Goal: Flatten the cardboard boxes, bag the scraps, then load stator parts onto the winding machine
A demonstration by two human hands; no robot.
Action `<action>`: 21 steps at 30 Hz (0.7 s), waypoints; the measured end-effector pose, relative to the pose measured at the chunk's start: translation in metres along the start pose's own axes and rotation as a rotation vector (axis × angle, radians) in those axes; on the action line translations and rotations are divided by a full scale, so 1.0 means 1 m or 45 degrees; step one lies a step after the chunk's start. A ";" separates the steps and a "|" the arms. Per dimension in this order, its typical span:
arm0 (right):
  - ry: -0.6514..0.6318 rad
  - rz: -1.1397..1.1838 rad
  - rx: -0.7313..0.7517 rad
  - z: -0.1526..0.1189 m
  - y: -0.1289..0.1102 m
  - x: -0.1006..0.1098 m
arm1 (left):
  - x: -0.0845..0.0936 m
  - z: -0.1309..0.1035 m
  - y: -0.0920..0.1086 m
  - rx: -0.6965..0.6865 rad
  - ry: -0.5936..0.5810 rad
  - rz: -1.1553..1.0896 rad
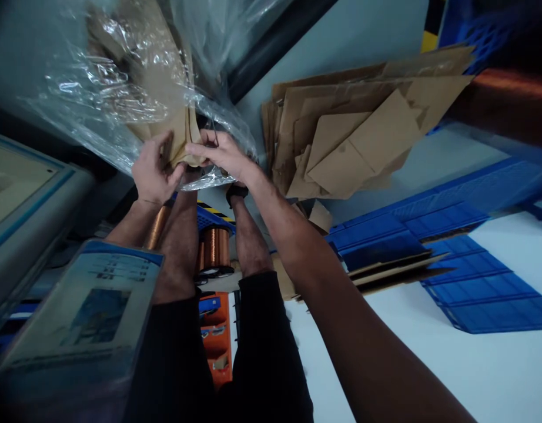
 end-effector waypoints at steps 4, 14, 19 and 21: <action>0.001 0.041 -0.029 -0.001 -0.002 0.001 | -0.002 0.018 0.002 -0.150 -0.101 -0.025; 0.144 0.046 -0.146 0.007 0.011 0.011 | -0.007 0.044 -0.017 0.084 -0.064 0.094; 0.551 -0.515 -0.129 0.001 0.022 0.040 | -0.015 0.032 -0.025 0.400 -0.106 0.172; 0.683 -0.702 -0.053 -0.021 0.014 0.035 | -0.017 0.026 -0.029 0.439 -0.077 0.164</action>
Point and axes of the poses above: each hand's wrist, its own z-axis towards the middle knuckle, its own x-axis out of the back of the hand, y = z × x, the point moved 6 cm from there along z, towards the middle knuckle, and after that the axes turned 11 degrees about -y, right-handed, at the moved point
